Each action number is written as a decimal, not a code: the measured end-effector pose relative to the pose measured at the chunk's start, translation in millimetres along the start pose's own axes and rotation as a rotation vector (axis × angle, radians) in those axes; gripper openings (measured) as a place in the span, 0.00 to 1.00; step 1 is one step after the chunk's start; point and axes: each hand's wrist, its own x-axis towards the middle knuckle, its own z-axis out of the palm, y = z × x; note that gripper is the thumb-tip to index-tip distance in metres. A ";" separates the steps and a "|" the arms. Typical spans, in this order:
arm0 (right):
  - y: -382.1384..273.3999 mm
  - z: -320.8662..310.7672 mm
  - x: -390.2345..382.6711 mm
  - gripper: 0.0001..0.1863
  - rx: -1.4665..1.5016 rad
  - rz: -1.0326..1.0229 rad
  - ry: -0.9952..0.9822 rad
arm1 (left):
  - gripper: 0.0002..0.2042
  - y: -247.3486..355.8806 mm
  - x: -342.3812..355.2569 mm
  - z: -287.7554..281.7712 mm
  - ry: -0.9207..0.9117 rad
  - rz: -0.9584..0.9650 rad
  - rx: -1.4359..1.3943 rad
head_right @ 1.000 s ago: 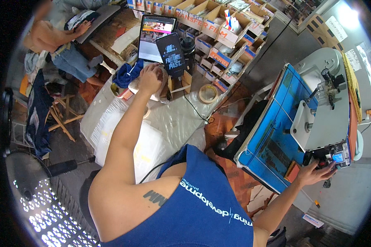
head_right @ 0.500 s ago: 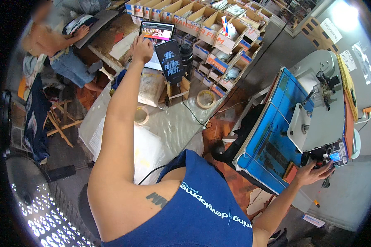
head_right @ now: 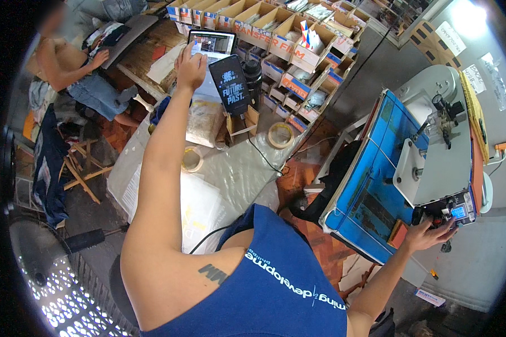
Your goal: The person places a black t-shirt on a heat press, aligns a transfer sticker on the chest, and operates the machine to apply the design. They repeat the process on the back of the shirt with a larger transfer.
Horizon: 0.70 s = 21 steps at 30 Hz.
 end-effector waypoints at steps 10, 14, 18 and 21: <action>4.0 -0.5 -0.5 0.37 0.030 -0.041 0.018 | 0.14 5.6 21.7 10.7 -0.117 -0.089 0.037; 6.3 1.1 -1.7 0.36 -0.005 -0.026 0.005 | 0.14 3.7 20.5 10.2 -0.076 -0.019 0.043; 6.4 2.1 -1.5 0.36 0.008 -0.011 0.011 | 0.13 9.3 25.8 5.6 -0.119 0.002 0.053; 6.5 1.3 -1.2 0.36 -0.002 -0.005 0.008 | 0.10 17.4 18.1 -3.8 -0.196 0.159 -0.007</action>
